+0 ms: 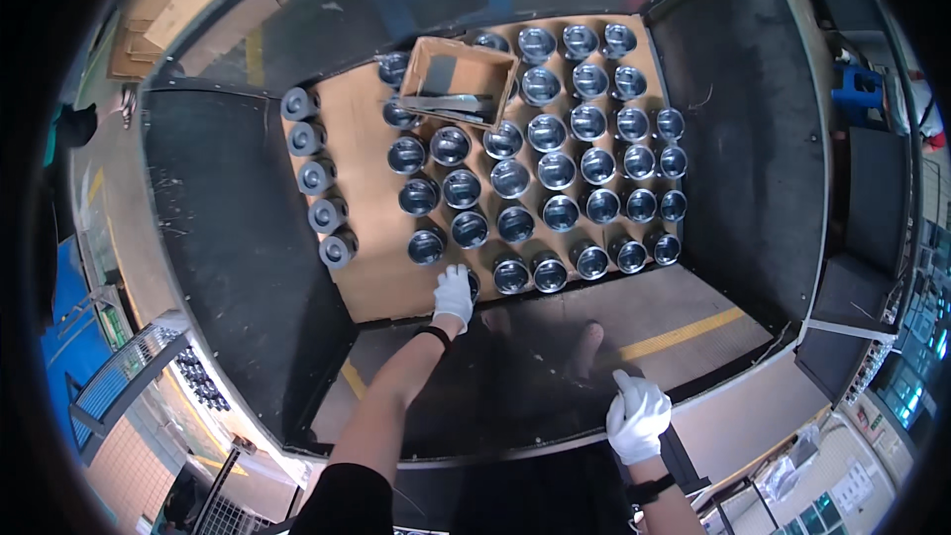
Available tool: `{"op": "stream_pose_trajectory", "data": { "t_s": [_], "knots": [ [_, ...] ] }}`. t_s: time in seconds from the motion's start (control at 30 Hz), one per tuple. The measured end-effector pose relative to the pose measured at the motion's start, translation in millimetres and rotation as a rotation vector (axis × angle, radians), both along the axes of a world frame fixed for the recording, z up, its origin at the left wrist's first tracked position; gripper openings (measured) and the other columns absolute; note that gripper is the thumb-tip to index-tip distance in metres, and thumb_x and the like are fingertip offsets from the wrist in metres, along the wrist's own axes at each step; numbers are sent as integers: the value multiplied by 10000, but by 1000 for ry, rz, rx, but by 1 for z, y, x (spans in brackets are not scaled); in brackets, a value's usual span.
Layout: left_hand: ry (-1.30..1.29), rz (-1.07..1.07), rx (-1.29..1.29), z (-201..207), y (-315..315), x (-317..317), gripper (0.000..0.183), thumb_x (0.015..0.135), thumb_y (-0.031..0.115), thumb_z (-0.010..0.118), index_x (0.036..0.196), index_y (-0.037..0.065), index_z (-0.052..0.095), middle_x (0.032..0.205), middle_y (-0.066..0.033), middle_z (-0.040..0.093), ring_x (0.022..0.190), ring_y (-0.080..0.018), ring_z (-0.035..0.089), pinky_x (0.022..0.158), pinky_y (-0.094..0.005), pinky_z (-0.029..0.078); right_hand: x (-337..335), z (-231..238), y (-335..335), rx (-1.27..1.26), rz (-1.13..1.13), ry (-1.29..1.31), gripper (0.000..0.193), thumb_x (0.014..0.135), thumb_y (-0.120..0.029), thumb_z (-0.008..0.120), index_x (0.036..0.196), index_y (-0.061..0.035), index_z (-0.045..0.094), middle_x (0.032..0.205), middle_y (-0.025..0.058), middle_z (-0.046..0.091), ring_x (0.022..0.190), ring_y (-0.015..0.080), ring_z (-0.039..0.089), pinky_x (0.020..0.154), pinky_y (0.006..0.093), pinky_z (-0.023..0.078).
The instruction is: Inspecting and sorting engine pistons from a large bin into smaller organized batches.
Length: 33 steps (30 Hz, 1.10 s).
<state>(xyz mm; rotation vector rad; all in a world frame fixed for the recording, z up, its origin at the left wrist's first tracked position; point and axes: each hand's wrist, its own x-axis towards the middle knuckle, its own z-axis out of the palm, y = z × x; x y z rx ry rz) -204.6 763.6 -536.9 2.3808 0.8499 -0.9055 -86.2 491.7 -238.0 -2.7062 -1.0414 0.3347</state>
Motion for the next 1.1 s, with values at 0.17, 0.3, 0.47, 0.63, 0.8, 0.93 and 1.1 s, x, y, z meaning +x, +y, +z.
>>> {"op": "stream_pose_trajectory", "data": {
  "t_s": [0.17,0.3,0.47,0.63,0.8,0.93,1.1],
  "knots": [
    [-160,-29,140,-35,-26,-16,472,898,154,583,1350,82,469,1322,-110,479,1228,-325,491,918,-454,522,-4,-4,2,-120,-3,61,333,774,-20,560,1091,-76,647,892,106,643,770,305,601,685,446,490],
    [-207,218,-105,-10,7,-39,710,845,341,712,1396,6,415,1365,-223,450,1288,-389,438,1046,-506,399,-4,-1,-6,-206,-44,122,315,786,-18,559,1087,-56,645,939,145,665,791,345,613,707,470,489],
    [-199,554,534,-19,176,-89,829,810,357,745,1418,-52,356,1417,-246,420,1318,-415,406,1085,-483,381,-7,-3,-5,-205,-71,159,298,820,-27,534,1090,-43,660,930,154,659,809,347,618,736,448,476],
    [80,898,255,-38,251,-77,1025,677,421,840,1466,23,319,1462,-212,384,1291,-371,490,1066,-437,460,-7,-1,-2,-231,-76,163,306,818,-22,534,1095,-58,658,919,150,662,775,342,602,717,448,467],
    [-6,903,105,-49,186,-43,563,773,440,762,1134,61,556,1076,-104,612,1070,-229,601,881,-403,510,-1,6,-11,-248,-53,81,305,807,-6,542,1086,-68,649,905,134,661,769,336,603,685,449,470],
    [-400,995,-133,-7,104,-88,251,748,153,796,914,34,649,817,-33,655,705,-154,618,643,-338,546,-5,-5,-11,-132,11,20,301,793,8,588,1074,-83,650,876,115,650,763,328,608,676,458,482],
    [-408,905,-386,250,9,-29,743,605,302,926,1146,-23,533,1011,-100,662,859,-176,651,793,-324,556,0,10,-13,64,-67,61,222,839,-94,666,1060,-89,679,948,142,686,854,327,657,756,448,529]
  ]
}}
